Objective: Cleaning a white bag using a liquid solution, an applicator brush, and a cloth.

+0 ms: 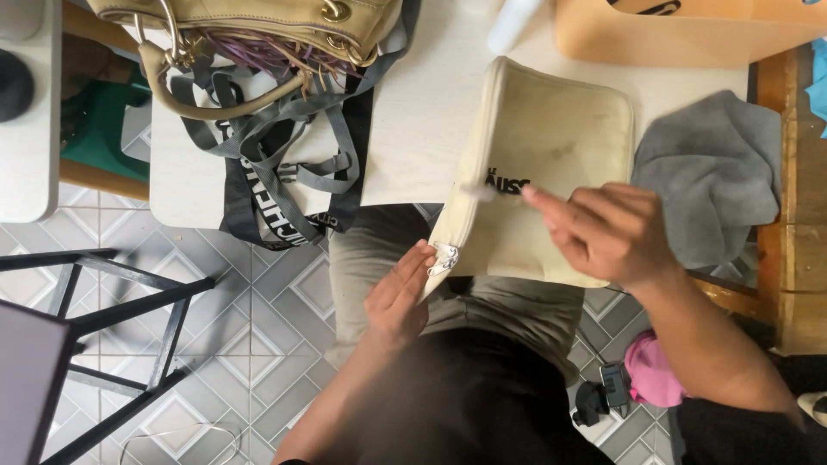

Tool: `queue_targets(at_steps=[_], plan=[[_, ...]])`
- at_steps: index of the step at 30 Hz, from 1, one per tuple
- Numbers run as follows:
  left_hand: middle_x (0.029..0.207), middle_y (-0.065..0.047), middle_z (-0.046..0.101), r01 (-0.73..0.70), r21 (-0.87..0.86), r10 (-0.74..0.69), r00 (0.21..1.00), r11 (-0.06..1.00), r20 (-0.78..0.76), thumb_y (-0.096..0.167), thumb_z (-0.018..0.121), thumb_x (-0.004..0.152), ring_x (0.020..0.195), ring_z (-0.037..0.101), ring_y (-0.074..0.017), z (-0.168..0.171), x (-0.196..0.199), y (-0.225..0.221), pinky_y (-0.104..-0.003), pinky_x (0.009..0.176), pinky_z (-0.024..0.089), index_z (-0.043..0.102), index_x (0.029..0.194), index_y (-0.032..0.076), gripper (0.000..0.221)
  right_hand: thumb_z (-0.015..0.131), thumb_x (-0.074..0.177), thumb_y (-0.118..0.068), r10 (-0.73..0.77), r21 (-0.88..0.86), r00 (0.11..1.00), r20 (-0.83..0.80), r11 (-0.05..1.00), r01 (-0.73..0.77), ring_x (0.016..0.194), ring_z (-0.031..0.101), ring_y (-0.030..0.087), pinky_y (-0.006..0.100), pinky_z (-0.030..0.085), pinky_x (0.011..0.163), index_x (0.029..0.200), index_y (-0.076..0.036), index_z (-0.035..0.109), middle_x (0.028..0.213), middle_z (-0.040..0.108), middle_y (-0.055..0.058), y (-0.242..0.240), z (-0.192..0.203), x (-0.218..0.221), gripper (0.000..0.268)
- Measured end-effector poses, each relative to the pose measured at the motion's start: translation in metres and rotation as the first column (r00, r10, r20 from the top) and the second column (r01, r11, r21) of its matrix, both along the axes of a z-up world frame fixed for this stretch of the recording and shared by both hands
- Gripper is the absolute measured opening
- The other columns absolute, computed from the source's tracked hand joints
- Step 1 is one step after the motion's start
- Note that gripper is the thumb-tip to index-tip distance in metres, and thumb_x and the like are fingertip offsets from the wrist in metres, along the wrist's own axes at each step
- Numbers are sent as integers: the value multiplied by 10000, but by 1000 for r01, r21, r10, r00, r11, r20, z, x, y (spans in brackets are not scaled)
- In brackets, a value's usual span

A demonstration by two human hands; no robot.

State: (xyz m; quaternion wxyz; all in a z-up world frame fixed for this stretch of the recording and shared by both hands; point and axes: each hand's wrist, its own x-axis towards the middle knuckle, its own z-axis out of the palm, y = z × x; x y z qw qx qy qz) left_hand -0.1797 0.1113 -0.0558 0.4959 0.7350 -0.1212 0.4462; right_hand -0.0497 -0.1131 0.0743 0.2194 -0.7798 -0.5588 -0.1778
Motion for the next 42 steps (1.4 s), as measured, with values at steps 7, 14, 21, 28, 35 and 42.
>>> queue_targets(at_steps=[7, 14, 21, 28, 35, 42], plan=[[1019, -250, 779, -8, 32, 7, 999, 999, 31, -18, 650, 947, 923, 769, -439, 2, 2, -5, -450, 793, 629, 763, 1007, -74, 140, 536, 1005, -207, 10, -75, 1000, 10, 997, -9, 388, 476, 143, 293, 451, 427, 1233, -112, 778, 544, 497, -10, -32, -21, 10, 346], [1054, -242, 778, 2, 86, -3, 1000, 996, 12, -36, 626, 950, 956, 763, -428, 2, 6, -2, -444, 806, 624, 767, 1022, -71, 162, 512, 1028, -196, -128, -83, 989, 80, 987, 135, 425, 518, 150, 303, 488, 468, 1328, -83, 755, 598, 527, 1, -40, -31, 5, 403], [1024, -241, 783, 6, 61, -7, 1000, 998, 12, -25, 650, 942, 945, 761, -436, -1, 1, -6, -453, 795, 627, 769, 1002, -76, 143, 579, 954, -111, -151, -6, 988, 39, 989, 151, 448, 523, 164, 310, 486, 460, 1284, -54, 750, 626, 518, 12, -26, -55, -50, 376], [1054, -196, 793, -14, 119, 13, 1000, 993, 6, -29, 663, 928, 968, 770, -384, 5, 6, -5, -399, 795, 628, 781, 1043, -34, 165, 575, 919, -81, -173, 7, 983, 59, 985, 173, 451, 476, 125, 269, 455, 462, 1219, -82, 773, 617, 458, -11, -7, -35, -72, 359], [1070, -187, 793, -17, 133, 18, 1000, 991, -9, -44, 658, 926, 978, 772, -369, 13, 8, -6, -375, 778, 630, 776, 1049, -29, 171, 583, 914, -101, -120, -8, 992, 30, 993, 120, 445, 490, 142, 280, 444, 444, 1174, -93, 770, 613, 460, 5, -1, -23, -80, 320], [978, -195, 803, -23, 3, 23, 1000, 1000, 8, -52, 708, 894, 894, 779, -387, -1, 12, -8, -396, 734, 640, 780, 987, -61, 118, 559, 952, -134, -110, 60, 994, -14, 992, 110, 463, 519, 163, 291, 462, 454, 1175, -68, 768, 632, 484, 20, -7, -57, -80, 312]])
